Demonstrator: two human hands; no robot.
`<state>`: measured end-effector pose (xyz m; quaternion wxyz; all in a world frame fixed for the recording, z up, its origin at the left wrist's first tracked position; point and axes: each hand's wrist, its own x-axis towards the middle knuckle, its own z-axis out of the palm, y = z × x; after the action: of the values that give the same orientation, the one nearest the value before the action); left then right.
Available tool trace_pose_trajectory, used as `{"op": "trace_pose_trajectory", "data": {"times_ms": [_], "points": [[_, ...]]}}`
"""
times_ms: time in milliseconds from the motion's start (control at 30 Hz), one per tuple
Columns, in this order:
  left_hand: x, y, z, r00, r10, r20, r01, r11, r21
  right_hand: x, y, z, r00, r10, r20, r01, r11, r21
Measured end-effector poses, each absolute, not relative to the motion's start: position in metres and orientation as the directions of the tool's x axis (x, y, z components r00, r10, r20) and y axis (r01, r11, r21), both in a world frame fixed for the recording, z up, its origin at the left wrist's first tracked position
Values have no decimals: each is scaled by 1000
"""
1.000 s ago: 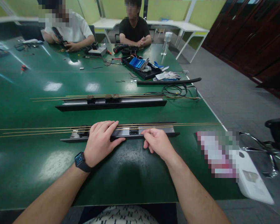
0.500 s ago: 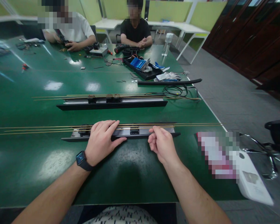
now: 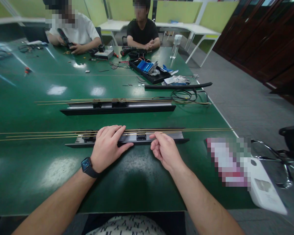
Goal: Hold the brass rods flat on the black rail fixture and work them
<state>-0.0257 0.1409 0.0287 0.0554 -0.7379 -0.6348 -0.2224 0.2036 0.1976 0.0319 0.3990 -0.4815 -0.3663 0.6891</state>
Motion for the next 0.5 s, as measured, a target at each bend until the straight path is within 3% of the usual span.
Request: {"op": "trace_pose_trajectory", "data": {"times_ms": [300, 500], "points": [[-26, 142, 26, 101, 889, 446, 961, -203, 187, 197, 199, 34, -254, 879, -404, -177, -453, -874], [-26, 142, 27, 105, 883, 457, 961, -209, 182, 199, 198, 38, -150, 904, -400, -229, -426, -875]]}}
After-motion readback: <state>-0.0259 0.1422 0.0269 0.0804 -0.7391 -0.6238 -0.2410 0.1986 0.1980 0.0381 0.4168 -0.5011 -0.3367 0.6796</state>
